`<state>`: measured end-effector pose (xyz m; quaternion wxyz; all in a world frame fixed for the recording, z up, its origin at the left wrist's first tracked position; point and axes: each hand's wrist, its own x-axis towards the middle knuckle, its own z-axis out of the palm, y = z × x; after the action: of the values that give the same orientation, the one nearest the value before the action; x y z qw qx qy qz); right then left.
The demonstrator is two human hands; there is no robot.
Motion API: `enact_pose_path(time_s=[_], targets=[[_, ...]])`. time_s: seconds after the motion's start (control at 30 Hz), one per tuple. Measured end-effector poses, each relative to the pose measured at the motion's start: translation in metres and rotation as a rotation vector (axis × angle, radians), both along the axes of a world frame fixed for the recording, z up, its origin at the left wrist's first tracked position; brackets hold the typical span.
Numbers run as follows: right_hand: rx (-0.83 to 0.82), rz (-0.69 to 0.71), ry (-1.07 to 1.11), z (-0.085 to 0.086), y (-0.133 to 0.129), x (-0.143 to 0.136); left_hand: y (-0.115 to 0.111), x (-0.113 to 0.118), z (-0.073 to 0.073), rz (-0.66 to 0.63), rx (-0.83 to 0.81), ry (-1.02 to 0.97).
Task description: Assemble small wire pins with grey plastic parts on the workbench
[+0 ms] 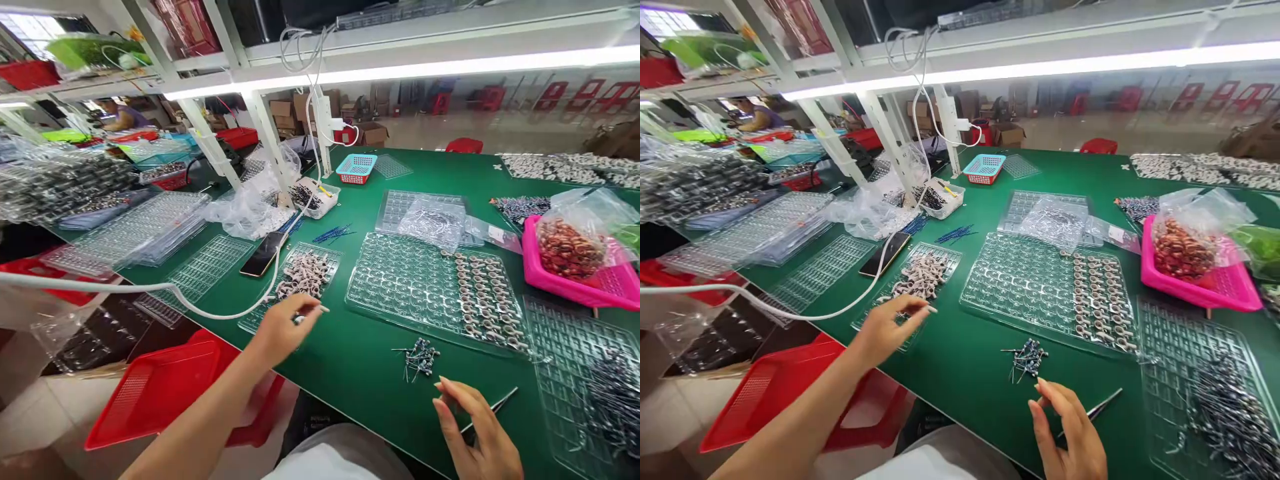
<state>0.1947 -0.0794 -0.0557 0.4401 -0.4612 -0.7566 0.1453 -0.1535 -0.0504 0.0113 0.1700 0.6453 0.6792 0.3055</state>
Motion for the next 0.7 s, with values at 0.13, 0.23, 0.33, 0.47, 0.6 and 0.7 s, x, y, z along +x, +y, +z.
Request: enact_pose_path(time_s=[0.13, 0.23, 0.33, 0.47, 0.6, 0.7], targets=[[0.048, 0.008, 0.049, 0.0, 0.001, -0.005, 0.001, -0.052, -0.013, 0.155, 0.068, 0.244], [0.048, -0.019, 0.05, 0.002, -0.001, -0.009, 0.011, -0.049, -0.016, 0.077, 0.156, 0.327], [-0.003, -0.031, 0.066, 0.004, -0.004, -0.01, 0.033, -0.013, -0.013, -0.127, 0.184, 0.271], [-0.03, -0.05, 0.094, 0.006, -0.005, -0.011, 0.072, 0.071, -0.002, -0.568, 0.161, 0.176], [-0.021, -0.055, 0.098, 0.007, -0.007, -0.011, 0.112, 0.158, 0.002, -0.765, 0.065, 0.229], [-0.038, -0.059, 0.098, 0.008, -0.007, -0.011, 0.134, 0.207, -0.002, -0.816, 0.029, 0.26]])
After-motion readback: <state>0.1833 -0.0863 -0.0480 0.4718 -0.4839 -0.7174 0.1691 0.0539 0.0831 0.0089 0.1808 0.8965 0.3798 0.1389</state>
